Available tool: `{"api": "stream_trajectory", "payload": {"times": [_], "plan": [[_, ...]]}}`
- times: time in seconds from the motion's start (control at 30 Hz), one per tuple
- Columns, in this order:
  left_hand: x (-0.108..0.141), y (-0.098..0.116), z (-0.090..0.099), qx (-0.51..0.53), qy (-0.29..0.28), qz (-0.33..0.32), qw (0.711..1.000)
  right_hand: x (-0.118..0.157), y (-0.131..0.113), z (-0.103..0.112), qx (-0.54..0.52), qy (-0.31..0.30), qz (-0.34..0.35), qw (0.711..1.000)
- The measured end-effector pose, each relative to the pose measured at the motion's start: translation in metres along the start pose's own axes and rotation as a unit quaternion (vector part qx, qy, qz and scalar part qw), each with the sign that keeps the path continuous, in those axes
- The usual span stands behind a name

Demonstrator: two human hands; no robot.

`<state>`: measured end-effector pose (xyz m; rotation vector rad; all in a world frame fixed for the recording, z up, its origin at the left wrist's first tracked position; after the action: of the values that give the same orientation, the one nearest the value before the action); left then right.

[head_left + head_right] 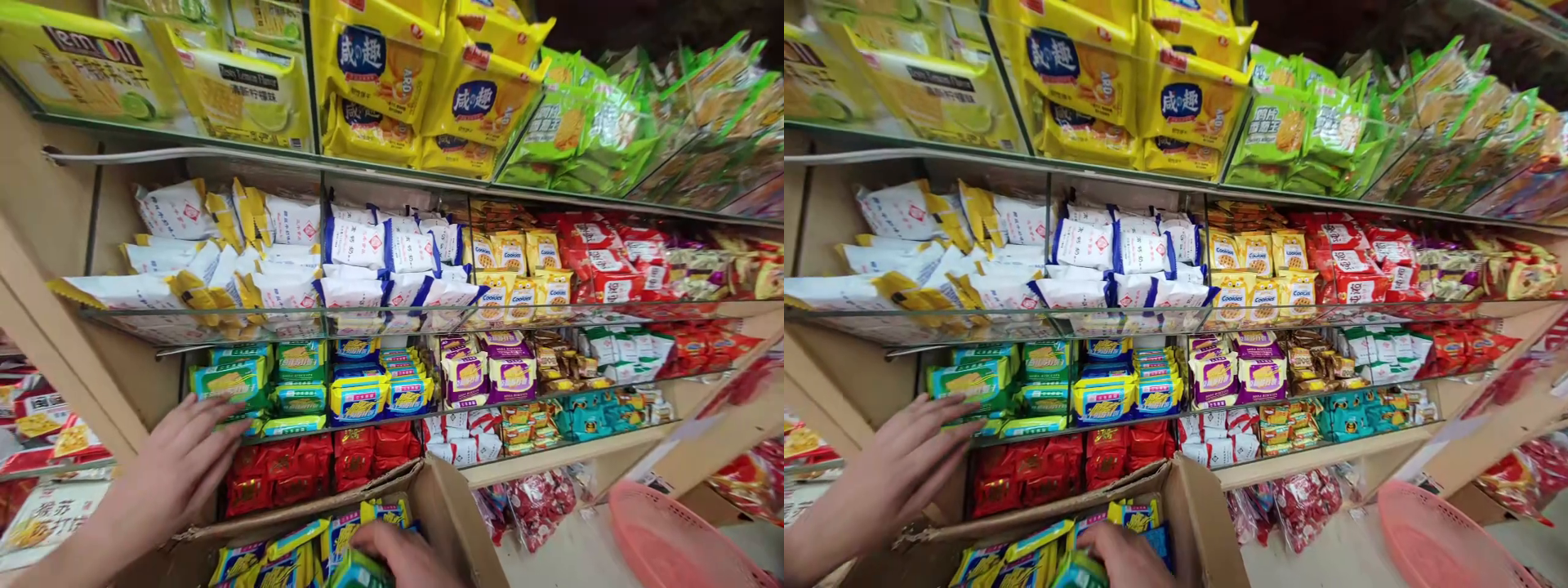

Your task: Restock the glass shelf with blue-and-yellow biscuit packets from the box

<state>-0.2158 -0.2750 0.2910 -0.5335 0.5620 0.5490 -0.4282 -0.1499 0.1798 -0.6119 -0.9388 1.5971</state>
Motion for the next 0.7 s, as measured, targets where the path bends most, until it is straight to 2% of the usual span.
{"api": "stream_trajectory", "payload": {"times": [0.1, 0.17, 0.23, 0.3, 0.4, 0.47, 0.57, 0.7], "plan": [[0.023, 0.02, -0.011, -0.039, -0.028, -0.033, 0.998, -0.011, -0.069, 0.036, 0.034, 0.071, 0.103, 0.992], [0.029, 0.028, -0.021, -0.071, -0.039, -0.021, 0.997, -0.026, -0.113, 0.051, 0.098, 0.104, 0.181, 0.973], [0.03, 0.028, -0.029, -0.089, -0.053, 0.027, 0.994, -0.047, -0.149, 0.057, 0.184, 0.121, 0.26, 0.94], [0.03, 0.025, -0.035, -0.097, -0.059, 0.064, 0.991, -0.07, -0.173, 0.056, 0.286, 0.142, 0.303, 0.898], [0.029, 0.025, -0.039, -0.112, -0.059, 0.061, 0.99, -0.104, -0.19, 0.054, 0.417, 0.164, 0.28, 0.849], [0.029, 0.024, -0.039, -0.111, -0.063, 0.067, 0.99, -0.12, -0.195, 0.054, 0.465, 0.155, 0.24, 0.838], [0.029, 0.022, -0.037, -0.087, -0.068, 0.09, 0.99, -0.131, -0.2, 0.054, 0.486, 0.132, 0.197, 0.841], [0.024, 0.018, -0.035, -0.057, -0.071, 0.126, 0.988, -0.137, -0.196, 0.052, 0.462, 0.094, 0.16, 0.868]]}}
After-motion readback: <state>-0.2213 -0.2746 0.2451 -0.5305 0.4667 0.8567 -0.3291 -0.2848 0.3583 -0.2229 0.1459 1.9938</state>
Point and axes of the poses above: each hand's wrist, its own x-axis away from the middle knuckle, its own z-axis out of the back of the hand, y = z × x, the point moved 6 cm from there along -x, towards the middle knuckle, and after that the axes turned 7 degrees about z, right-handed, at the moved point
